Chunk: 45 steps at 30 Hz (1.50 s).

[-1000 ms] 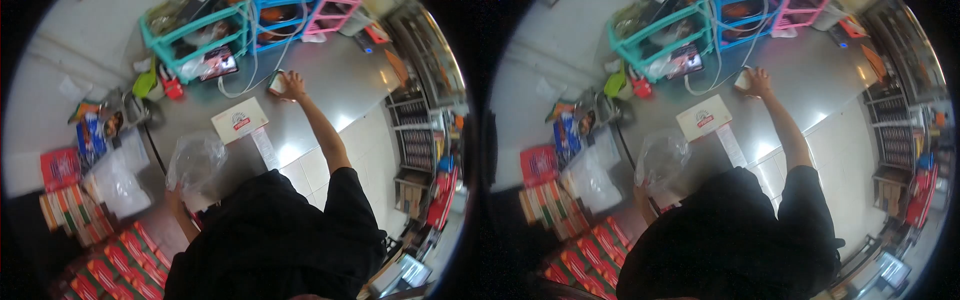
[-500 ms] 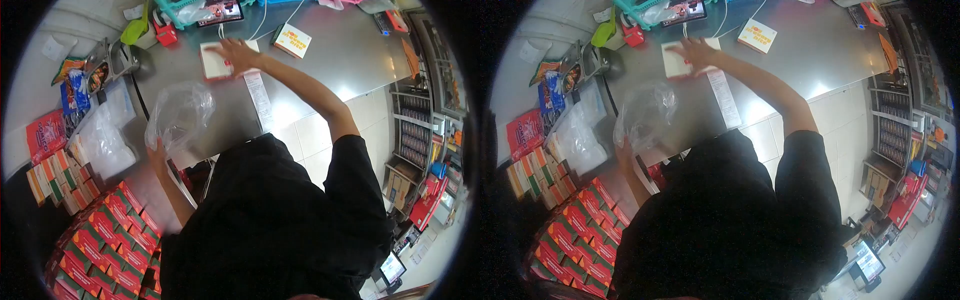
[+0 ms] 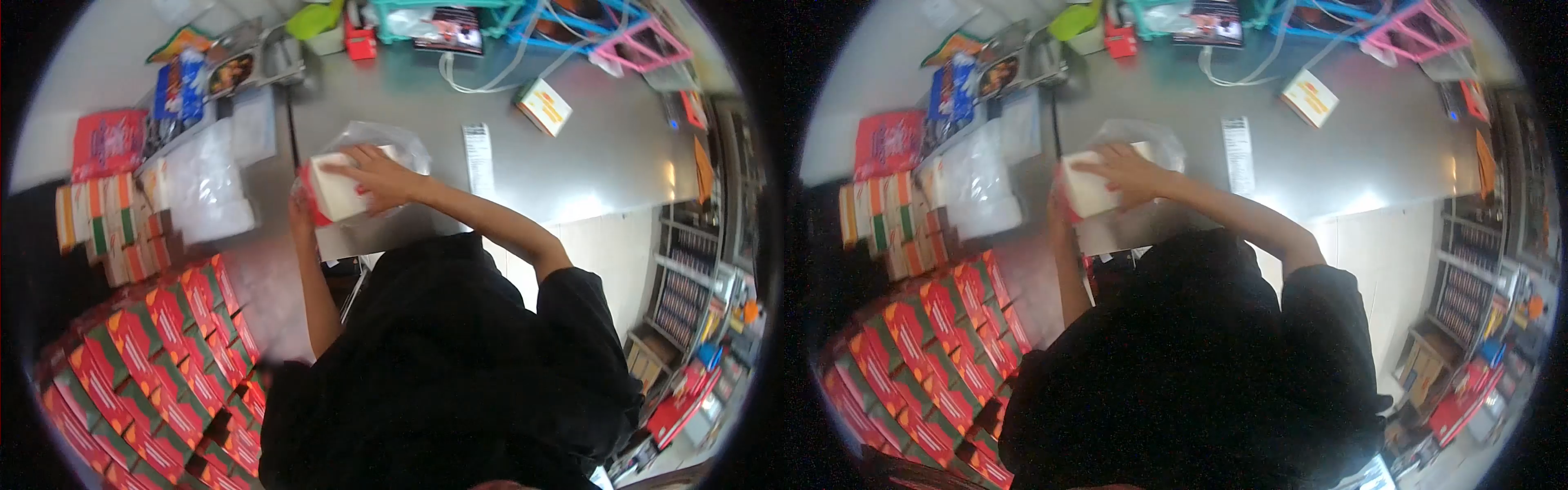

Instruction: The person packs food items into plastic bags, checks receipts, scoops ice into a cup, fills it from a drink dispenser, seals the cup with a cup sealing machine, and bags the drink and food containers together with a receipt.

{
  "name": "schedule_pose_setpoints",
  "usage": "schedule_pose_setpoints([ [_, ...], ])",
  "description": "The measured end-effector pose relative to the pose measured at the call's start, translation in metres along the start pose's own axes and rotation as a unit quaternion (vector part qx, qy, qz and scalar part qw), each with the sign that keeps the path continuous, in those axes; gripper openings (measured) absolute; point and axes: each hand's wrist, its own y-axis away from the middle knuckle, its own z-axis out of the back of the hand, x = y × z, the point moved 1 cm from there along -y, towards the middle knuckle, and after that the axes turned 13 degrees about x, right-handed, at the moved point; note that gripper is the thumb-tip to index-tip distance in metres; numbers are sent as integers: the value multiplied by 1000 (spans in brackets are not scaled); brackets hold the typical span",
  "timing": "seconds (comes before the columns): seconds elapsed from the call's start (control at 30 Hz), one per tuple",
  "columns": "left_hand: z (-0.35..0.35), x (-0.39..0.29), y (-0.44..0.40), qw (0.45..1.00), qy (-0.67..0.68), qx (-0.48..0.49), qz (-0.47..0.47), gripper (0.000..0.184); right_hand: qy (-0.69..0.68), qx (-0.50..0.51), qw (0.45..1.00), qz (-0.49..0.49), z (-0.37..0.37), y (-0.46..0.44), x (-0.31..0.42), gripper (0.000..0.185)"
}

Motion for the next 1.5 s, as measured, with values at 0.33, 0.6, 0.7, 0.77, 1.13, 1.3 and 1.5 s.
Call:
schedule_pose_setpoints([
  [0.33,-20,-1,29,997,-76,2,1,54,257,111,960,-31,-41,-18,-14,97],
  [0.6,-11,-3,22,979,176,99,-3,37,-69,-43,884,-460,-36,23,-117,53],
  [0.7,-17,-47,29,989,-15,-19,-147,33,17,-147,905,-400,2,45,-110,36],
  [0.77,3,-84,34,970,-180,-59,-153,31,-46,-219,895,-386,49,56,-78,31],
  [1.13,63,-241,122,954,-121,250,-112,22,-182,-167,956,-160,182,122,6,34],
  [1.3,36,-233,119,927,194,310,-85,30,125,64,796,-589,153,182,-172,104],
  [1.5,35,-238,123,957,188,209,-71,38,70,-63,826,-555,104,228,-254,110],
])
